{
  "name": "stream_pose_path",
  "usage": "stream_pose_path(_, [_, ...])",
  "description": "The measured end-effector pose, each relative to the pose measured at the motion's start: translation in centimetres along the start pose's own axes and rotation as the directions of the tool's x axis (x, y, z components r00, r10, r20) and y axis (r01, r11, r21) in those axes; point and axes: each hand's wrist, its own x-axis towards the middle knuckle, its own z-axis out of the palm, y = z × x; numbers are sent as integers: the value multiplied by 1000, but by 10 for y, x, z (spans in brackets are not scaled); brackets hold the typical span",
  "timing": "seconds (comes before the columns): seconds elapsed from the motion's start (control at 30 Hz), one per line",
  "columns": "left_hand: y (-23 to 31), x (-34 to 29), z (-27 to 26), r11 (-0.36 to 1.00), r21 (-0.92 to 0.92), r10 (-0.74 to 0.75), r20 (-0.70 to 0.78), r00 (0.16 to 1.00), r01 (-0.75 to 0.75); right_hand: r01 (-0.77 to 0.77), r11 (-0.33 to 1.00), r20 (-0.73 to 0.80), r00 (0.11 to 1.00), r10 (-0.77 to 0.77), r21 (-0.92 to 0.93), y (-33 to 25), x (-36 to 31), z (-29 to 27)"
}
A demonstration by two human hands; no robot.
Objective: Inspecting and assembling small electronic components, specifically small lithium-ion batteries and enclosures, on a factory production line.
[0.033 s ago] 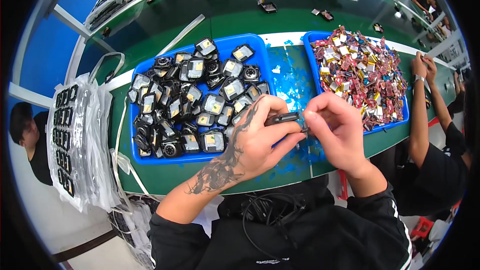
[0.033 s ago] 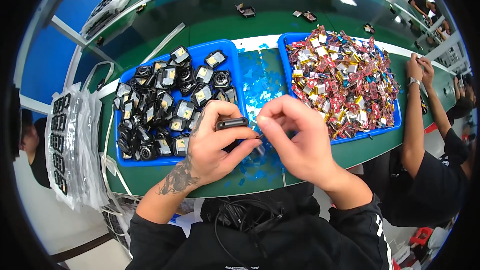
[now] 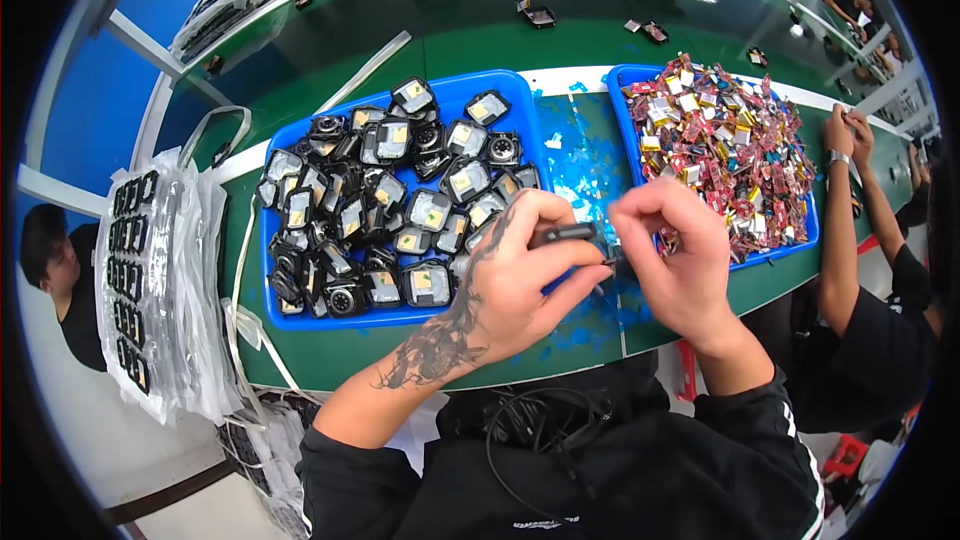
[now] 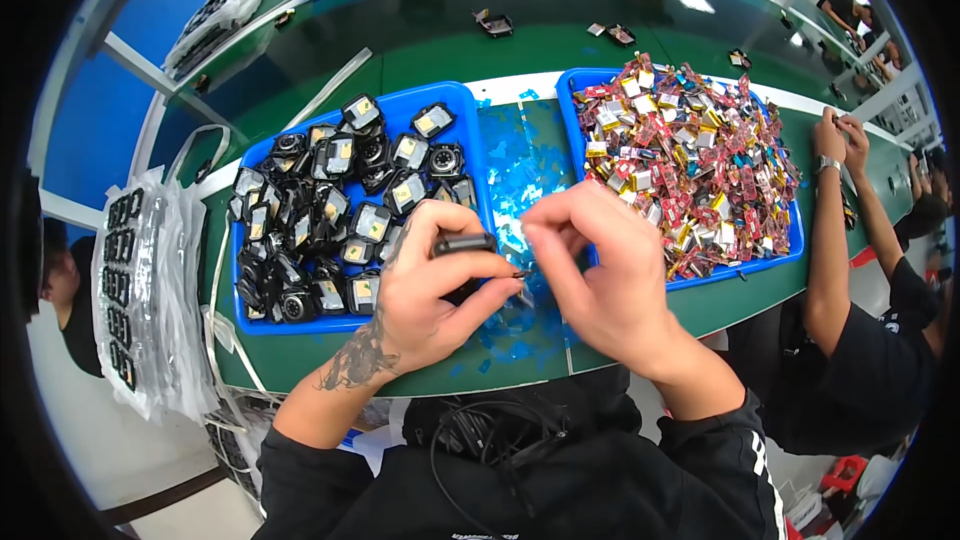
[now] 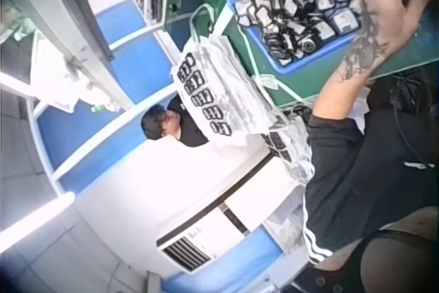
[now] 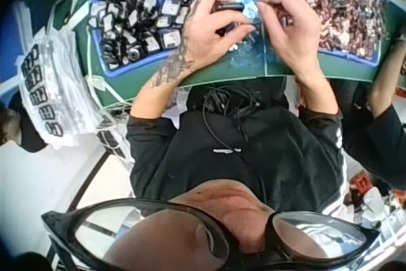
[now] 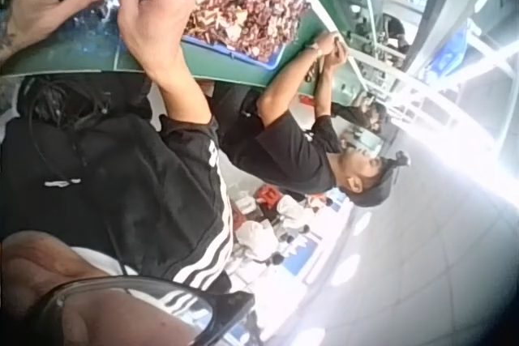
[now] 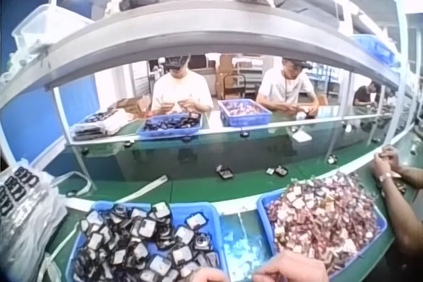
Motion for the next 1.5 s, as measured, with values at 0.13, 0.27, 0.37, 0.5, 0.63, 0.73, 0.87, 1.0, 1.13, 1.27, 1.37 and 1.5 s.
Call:
stream_pose_path(0.13, [-3, -4, 5, 858, -377, -379, -9, 926, 348, 22, 995, -9, 1000, -23, -102, 4, 6, 2])
stream_pose_path(0.27, [-10, -5, 6, 672, -605, -497, 59, 866, 427, -46, 983, -34, 998, 52, 177, 2, -1, 8])
stream_pose_path(0.37, [-5, -3, 6, 715, -566, -458, 63, 887, 410, -23, 962, -9, 1000, 26, 270, 1, -4, 16])
stream_pose_path(0.5, [-5, -2, -1, 744, -525, -407, 136, 903, 414, -136, 910, -120, 973, 197, 393, 2, -3, 14])
stream_pose_path(0.63, [2, 4, 0, 564, -752, -457, 59, 887, 341, -87, 980, 28, 996, 83, 177, -4, 3, 10])
stream_pose_path(0.73, [-1, 2, -2, 447, -797, -517, 140, 845, 406, 74, 997, 31, 997, -73, -17, -12, 12, 15])
stream_pose_path(0.87, [-1, 4, -4, 452, -773, -498, 197, 844, 446, -131, 991, 30, 991, 132, -9, -23, 13, 17])
stream_pose_path(1.0, [-3, 1, -4, 495, -752, -479, 181, 859, 435, -72, 992, 115, 990, 84, -107, -17, 16, 9])
stream_pose_path(1.13, [-2, 5, -4, 498, -789, -531, 50, 846, 360, -190, 962, 34, 982, 187, 194, -22, 12, -5])
stream_pose_path(1.27, [-5, 7, -13, 559, -756, -569, -50, 821, 341, -279, 745, 123, 958, 259, 606, -12, 10, -8])
stream_pose_path(1.37, [-4, 5, -14, 660, -639, -488, 36, 872, 395, -340, 701, 197, 940, 280, 627, -8, 4, -7])
stream_pose_path(1.5, [1, 5, -13, 774, -492, -419, 73, 905, 398, -376, 656, 220, 925, 310, 655, -7, -5, 3])
